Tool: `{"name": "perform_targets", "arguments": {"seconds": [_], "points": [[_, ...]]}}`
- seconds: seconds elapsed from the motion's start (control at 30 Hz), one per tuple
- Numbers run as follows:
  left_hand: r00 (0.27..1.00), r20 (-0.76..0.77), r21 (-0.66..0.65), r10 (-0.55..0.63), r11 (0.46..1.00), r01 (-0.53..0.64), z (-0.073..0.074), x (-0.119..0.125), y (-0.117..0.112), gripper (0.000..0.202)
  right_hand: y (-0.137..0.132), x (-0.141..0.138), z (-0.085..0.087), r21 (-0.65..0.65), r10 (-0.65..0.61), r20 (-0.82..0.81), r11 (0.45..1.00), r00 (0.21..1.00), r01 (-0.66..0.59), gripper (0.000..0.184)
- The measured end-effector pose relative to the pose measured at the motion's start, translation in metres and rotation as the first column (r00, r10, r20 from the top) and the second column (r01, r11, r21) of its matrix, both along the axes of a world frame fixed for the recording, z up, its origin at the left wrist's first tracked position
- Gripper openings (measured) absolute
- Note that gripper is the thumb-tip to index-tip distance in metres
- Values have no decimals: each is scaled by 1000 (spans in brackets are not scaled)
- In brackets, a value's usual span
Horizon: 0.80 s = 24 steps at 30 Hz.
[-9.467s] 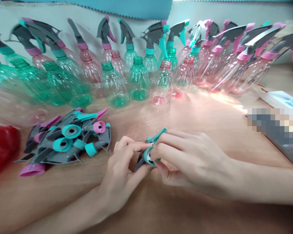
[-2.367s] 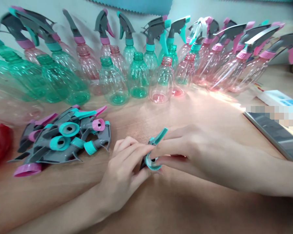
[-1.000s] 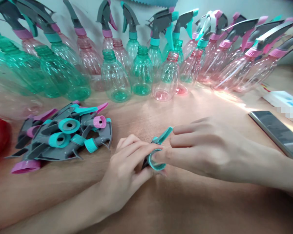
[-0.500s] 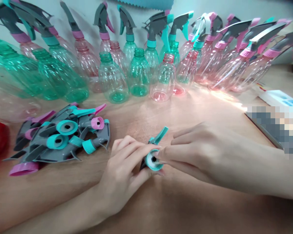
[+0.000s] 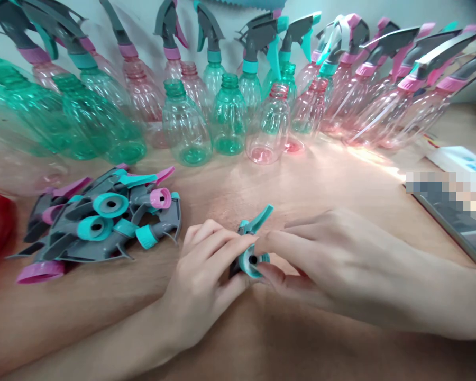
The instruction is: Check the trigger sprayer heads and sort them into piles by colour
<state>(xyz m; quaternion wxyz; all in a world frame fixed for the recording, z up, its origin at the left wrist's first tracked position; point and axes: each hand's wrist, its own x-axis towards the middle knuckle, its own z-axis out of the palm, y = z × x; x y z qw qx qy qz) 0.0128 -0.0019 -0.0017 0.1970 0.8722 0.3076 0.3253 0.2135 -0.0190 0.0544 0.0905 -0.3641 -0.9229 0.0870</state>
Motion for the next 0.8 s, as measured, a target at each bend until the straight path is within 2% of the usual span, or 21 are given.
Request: {"name": "perform_targets", "arguments": {"seconds": [0.2, 0.43, 0.53, 0.63, 0.8], "points": [[1000, 1, 34, 30, 999, -30, -1, -1, -4, 15, -7, -3, -7, -35, 24, 4, 999, 1000, -24, 16], [999, 5, -57, -43, 997, 44, 3, -2, -2, 22, 3, -1, -1, -63, 129, -27, 989, 991, -131, 23], [1000, 10, -37, -23, 999, 23, 3, -2, -3, 23, -1, 0, 2, -27, 59, -17, 998, 998, -59, 25], [1000, -19, -1, -2, 1000, 2, 2, -1, -3, 22, -10, -1, 0, -86, -27, 3, 996, 1000, 27, 24], [998, -42, 21, 41, 999, -40, 0, 1, 2, 21, -25, 5, -21, -133, -80, -52, 988, 995, 73, 15]]}}
